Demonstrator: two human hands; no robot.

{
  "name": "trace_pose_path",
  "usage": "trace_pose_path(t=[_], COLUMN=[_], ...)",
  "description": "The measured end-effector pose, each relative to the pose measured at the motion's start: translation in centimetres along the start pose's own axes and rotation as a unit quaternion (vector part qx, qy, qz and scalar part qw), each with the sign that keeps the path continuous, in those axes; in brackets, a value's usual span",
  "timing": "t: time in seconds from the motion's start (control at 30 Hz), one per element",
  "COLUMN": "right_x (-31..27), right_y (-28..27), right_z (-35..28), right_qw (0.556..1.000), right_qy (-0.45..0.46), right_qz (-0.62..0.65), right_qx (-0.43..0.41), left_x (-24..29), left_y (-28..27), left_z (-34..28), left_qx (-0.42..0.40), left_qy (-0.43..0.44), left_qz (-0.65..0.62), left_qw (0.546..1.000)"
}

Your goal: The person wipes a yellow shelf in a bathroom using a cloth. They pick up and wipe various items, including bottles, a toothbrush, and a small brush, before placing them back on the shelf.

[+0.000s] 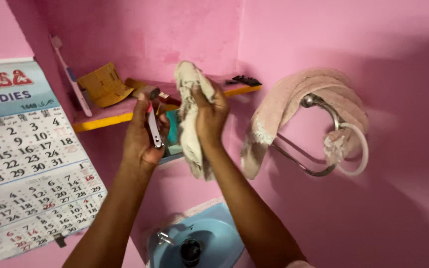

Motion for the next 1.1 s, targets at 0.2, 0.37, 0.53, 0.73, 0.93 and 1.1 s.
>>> trace_pose_path(t=[0.2, 0.37, 0.53, 0.73, 0.93, 1.1], right_x=[-4.4, -4.5, -3.1, -4.6, -4.9, -4.8], right_y=[5.5, 7.5, 8.0, 8.9, 8.2, 8.5], right_z=[-3.4, -5.2, -5.0, -7.5, -3.1, -4.5], right_qw=[0.947, 0.923, 0.88, 0.889, 0.928, 0.927], right_qy=[-0.144, -0.081, -0.065, -0.12, -0.096, -0.087], right_qz=[-0.228, -0.272, -0.366, -0.32, -0.29, -0.283], right_qx=[-0.173, -0.261, -0.294, -0.304, -0.214, -0.228], left_x=[-0.2, 0.8, 0.6, 2.7, 3.7, 4.7], left_y=[1.3, 1.8, -0.3, 0.2, 3.0, 4.4], left_z=[0.7, -0.3, -1.1, -0.4, -0.6, 0.2], left_qx=[-0.037, -0.041, -0.003, -0.043, 0.034, -0.01], left_qy=[0.019, 0.001, -0.049, -0.045, 0.042, 0.041], left_qz=[-0.004, -0.021, -0.017, -0.049, 0.044, 0.024], left_qw=[0.999, 0.999, 0.999, 0.997, 0.998, 0.999])
Point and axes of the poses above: each hand's wrist, its own z-axis towards the middle knuckle, its own y-axis out of the palm, x = y × z, the point moved 9 cm from there along z, towards the middle knuckle, and after that the axes turned 3 degrees about -x, right-handed, at the moved point
